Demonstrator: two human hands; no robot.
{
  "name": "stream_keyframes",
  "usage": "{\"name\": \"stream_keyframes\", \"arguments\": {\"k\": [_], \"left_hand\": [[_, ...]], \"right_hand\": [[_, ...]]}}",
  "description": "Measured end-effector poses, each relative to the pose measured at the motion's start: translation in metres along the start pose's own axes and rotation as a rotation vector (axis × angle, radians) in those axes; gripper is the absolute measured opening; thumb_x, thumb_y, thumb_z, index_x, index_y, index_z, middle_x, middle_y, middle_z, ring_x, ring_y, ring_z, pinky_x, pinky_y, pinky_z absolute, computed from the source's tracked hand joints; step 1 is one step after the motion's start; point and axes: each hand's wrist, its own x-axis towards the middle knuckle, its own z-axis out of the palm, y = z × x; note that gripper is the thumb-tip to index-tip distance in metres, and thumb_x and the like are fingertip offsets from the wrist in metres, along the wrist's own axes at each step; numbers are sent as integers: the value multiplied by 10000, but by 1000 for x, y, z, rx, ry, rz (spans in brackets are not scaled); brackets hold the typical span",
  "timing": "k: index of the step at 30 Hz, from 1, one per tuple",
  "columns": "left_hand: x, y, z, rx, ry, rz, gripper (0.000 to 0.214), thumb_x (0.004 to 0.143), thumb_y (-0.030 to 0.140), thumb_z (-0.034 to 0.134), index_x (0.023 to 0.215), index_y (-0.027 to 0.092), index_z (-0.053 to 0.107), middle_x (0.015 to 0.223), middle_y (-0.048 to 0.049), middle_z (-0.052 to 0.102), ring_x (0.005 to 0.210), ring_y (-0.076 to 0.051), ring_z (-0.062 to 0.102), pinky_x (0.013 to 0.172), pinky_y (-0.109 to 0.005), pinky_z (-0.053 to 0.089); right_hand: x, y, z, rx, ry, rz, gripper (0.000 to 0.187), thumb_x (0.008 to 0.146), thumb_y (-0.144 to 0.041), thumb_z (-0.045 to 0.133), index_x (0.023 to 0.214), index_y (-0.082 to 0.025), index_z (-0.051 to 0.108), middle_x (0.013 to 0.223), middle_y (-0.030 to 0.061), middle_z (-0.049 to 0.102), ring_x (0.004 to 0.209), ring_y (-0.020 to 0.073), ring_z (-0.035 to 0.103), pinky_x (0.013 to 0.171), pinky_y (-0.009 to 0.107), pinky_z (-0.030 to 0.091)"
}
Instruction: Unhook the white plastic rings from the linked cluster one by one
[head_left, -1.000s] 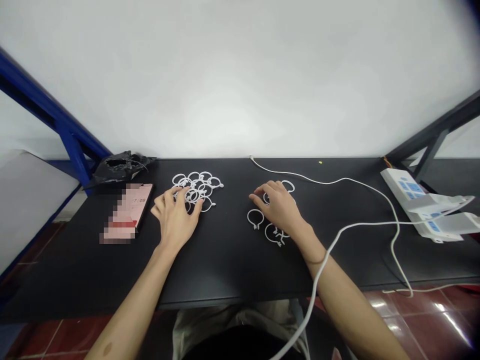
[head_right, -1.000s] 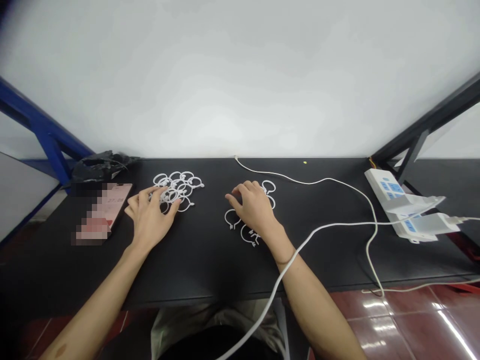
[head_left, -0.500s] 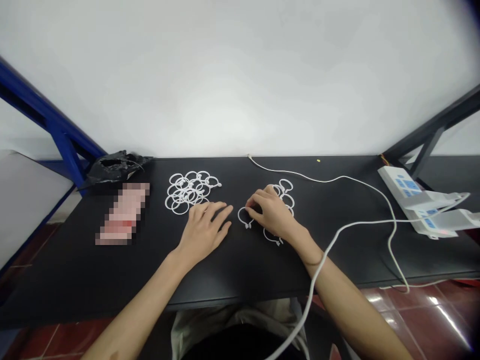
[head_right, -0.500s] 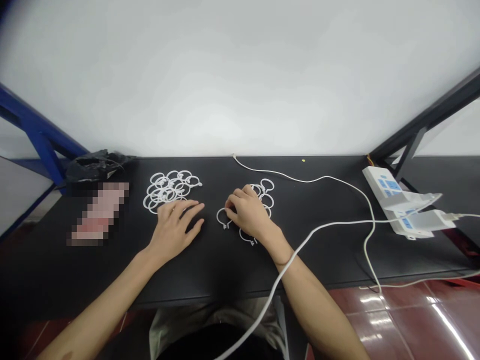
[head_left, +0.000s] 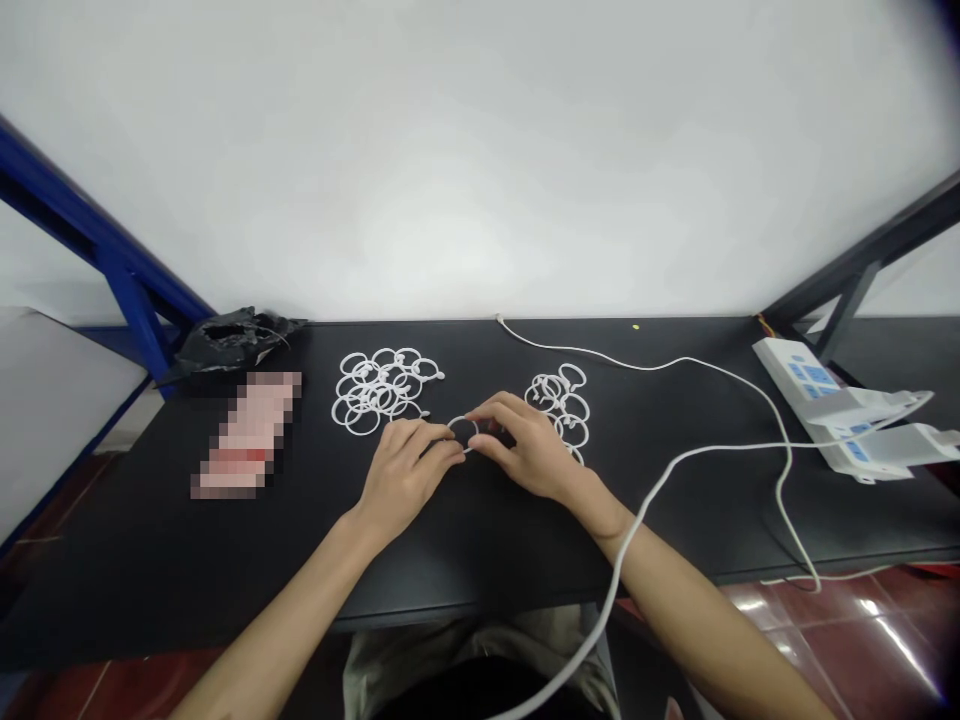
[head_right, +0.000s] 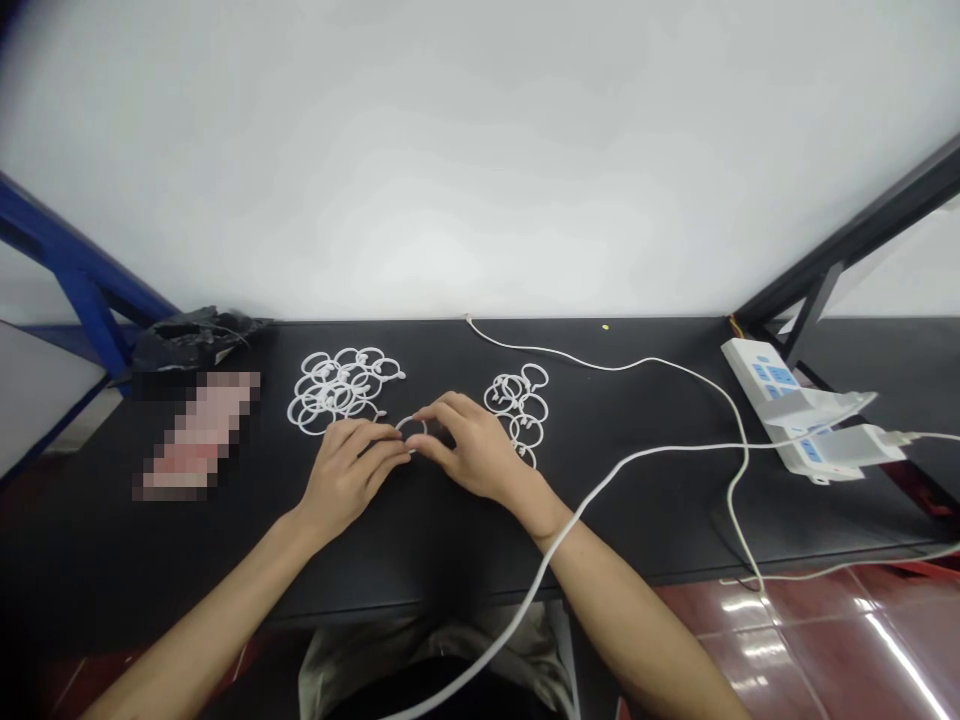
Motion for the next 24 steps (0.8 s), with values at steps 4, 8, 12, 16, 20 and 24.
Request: {"name": "stream_keyframes", "arguments": {"k": [4, 8, 12, 16, 20, 24], "left_hand": [[-2, -2, -1, -27, -1, -94, 37, 919, 185, 617, 899, 196, 647, 905, -38, 701, 859, -182, 597, 810, -359, 467], [-3, -3, 0, -59, -14, -96, 42, 924, 190, 609, 892, 209, 630, 893, -26, 690, 844, -177, 599, 817, -363, 472], [-2, -3, 1, -74, -14, -95, 42, 913, 237, 632, 934, 206, 612, 950, -46, 677, 912, -196, 594, 840, -370, 473], [-2, -3, 1, -58, -79, -160, 392, 903, 383, 638, 1225, 177, 552, 1157, -114, 649, 1059, -255, 558, 924, -433, 456], [-3, -3, 2, -67, -141, -112, 459, 911, 402, 622, 1302, 180, 529, 1106, -83, 699, 1028, -258, 556, 928, -442, 439], [-2, -2, 3, -86, -141, -107, 341, 924, 363, 603, 1224, 202, 592, 1034, -61, 719, 986, -249, 574, 895, -424, 448]], "right_hand": [[-2, -3, 3, 8, 17, -14, 313, 909, -450, 631, 1117, -217, 626, 1041, 70, 618, 795, 146, 613, 747, 297, 533], [-3, 0, 8, 60, 12, -45, 193, 958, -369, 575, 1070, -222, 633, 941, 44, 660, 805, 146, 640, 752, 280, 531], [-3, 4, 11, 76, 16, -98, 133, 984, -292, 536, 1001, -207, 637, 896, 43, 685, 815, 150, 647, 745, 267, 520], [-2, 6, 11, 82, 20, -132, 135, 992, -256, 512, 969, -198, 632, 861, 41, 674, 785, 147, 633, 722, 260, 513], [-1, 5, 9, 73, 1, -137, 176, 1006, -231, 470, 918, -217, 622, 833, 28, 677, 774, 145, 623, 723, 270, 513], [-1, 4, 9, 64, 13, -141, 168, 1006, -252, 482, 956, -225, 641, 840, 29, 690, 770, 147, 625, 725, 274, 515]]}}
